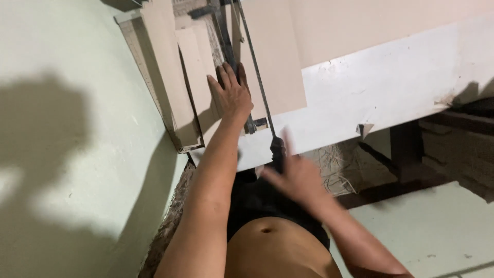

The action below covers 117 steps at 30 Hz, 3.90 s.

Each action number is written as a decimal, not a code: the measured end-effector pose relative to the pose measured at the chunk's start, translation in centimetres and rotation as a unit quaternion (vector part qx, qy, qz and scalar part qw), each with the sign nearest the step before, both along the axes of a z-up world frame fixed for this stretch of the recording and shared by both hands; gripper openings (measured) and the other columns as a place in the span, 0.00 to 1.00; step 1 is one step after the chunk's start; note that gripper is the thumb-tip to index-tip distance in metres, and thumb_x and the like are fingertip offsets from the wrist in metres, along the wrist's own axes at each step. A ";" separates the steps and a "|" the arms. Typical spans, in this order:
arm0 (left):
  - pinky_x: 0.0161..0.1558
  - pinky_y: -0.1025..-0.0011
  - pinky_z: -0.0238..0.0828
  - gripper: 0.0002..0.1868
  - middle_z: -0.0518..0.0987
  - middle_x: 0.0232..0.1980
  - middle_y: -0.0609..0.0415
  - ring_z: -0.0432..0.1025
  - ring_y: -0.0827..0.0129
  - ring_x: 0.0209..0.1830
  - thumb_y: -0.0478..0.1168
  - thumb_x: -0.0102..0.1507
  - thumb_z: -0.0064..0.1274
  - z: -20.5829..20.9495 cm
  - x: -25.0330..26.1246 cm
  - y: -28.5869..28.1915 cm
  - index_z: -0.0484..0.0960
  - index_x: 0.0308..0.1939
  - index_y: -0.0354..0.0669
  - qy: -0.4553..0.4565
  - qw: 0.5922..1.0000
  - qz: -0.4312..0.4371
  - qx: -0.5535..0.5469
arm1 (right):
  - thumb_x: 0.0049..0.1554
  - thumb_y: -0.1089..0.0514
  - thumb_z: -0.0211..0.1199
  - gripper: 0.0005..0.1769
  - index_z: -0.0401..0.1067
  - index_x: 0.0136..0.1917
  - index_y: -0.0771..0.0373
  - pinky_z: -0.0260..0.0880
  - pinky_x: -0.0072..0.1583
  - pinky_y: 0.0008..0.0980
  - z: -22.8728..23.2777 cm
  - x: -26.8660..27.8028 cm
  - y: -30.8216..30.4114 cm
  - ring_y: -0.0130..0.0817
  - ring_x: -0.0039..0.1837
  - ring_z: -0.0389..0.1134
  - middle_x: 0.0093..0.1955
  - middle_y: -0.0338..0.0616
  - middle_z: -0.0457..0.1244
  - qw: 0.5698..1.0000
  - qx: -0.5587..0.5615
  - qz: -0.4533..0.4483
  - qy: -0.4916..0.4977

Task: The person uses a manual paper cutter to trim a large sheet of cardboard into smaller rectangular pieces. They repeatedly align the sheet against the cutter's guide, lower the blade to slice, and stack the cut pieces on the left side of the machine.

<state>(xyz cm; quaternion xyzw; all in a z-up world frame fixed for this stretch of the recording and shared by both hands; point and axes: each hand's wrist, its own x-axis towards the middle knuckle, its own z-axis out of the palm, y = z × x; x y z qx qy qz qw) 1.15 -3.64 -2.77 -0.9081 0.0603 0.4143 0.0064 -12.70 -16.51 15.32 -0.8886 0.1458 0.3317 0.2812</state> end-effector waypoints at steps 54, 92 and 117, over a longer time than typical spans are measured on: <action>0.71 0.24 0.14 0.45 0.37 0.82 0.30 0.28 0.39 0.82 0.50 0.60 0.61 1.8 0.9 -0.7 0.58 0.78 0.47 -0.024 0.998 -0.030 0.047 | 0.52 0.32 0.66 0.63 0.34 0.86 0.54 0.75 0.52 0.62 -2.2 -0.8 0.4 0.71 0.53 0.73 0.55 0.72 0.68 0.996 -0.003 0.049 0.073; 0.50 0.51 0.66 0.13 0.68 0.65 0.49 0.72 0.52 0.50 0.43 0.66 0.53 4.8 -5.0 10.2 0.79 0.55 0.54 -0.152 0.932 -0.329 0.003 | 0.67 0.40 0.52 0.34 0.60 0.75 0.67 0.72 0.59 0.59 -19.7 3.9 -6.0 0.62 0.62 0.70 0.61 0.61 0.66 0.995 -0.054 -0.052 -0.067; 0.64 0.41 0.65 0.27 0.50 0.78 0.34 0.47 0.29 0.77 0.31 0.68 0.54 3.6 -3.8 7.2 0.70 0.71 0.50 -0.250 0.962 0.077 -0.080 | 0.71 0.62 0.51 0.23 0.57 0.77 0.62 0.69 0.62 0.56 -19.4 6.3 -5.6 0.60 0.60 0.70 0.56 0.66 0.66 0.936 0.209 -0.165 -0.229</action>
